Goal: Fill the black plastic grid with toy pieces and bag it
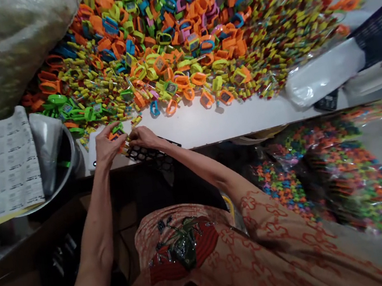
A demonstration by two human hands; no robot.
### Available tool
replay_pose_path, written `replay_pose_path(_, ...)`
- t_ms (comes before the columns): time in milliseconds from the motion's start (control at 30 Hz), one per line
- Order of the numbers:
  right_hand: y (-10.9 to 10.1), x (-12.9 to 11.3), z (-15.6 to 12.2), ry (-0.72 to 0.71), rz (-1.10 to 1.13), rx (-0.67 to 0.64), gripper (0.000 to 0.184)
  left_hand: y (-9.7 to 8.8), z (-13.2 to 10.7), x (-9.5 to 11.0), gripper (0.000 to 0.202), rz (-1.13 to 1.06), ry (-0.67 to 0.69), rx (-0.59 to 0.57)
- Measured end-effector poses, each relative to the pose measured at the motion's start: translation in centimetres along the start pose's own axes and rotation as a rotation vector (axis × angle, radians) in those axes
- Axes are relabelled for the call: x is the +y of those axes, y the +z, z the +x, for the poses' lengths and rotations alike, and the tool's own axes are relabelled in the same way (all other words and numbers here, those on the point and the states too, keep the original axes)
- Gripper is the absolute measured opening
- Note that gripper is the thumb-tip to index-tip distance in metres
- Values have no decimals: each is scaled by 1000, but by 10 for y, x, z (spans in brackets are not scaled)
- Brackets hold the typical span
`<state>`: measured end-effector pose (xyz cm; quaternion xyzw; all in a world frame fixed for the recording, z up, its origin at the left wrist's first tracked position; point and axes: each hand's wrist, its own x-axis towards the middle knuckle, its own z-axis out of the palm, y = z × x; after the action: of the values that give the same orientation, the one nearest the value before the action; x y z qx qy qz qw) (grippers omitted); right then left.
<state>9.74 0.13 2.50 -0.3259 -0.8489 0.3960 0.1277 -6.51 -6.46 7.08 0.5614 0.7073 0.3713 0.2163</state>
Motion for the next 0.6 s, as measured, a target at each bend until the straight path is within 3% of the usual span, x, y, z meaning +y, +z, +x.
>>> replay_pose_path(400,-3,-4,-6,31,1,-19,22,3,2,-4,46,-12,9,33)
replay_pose_path(600,-4,2,-3,-11,11,-25,17,6,-6,-1,36,110,111,74)
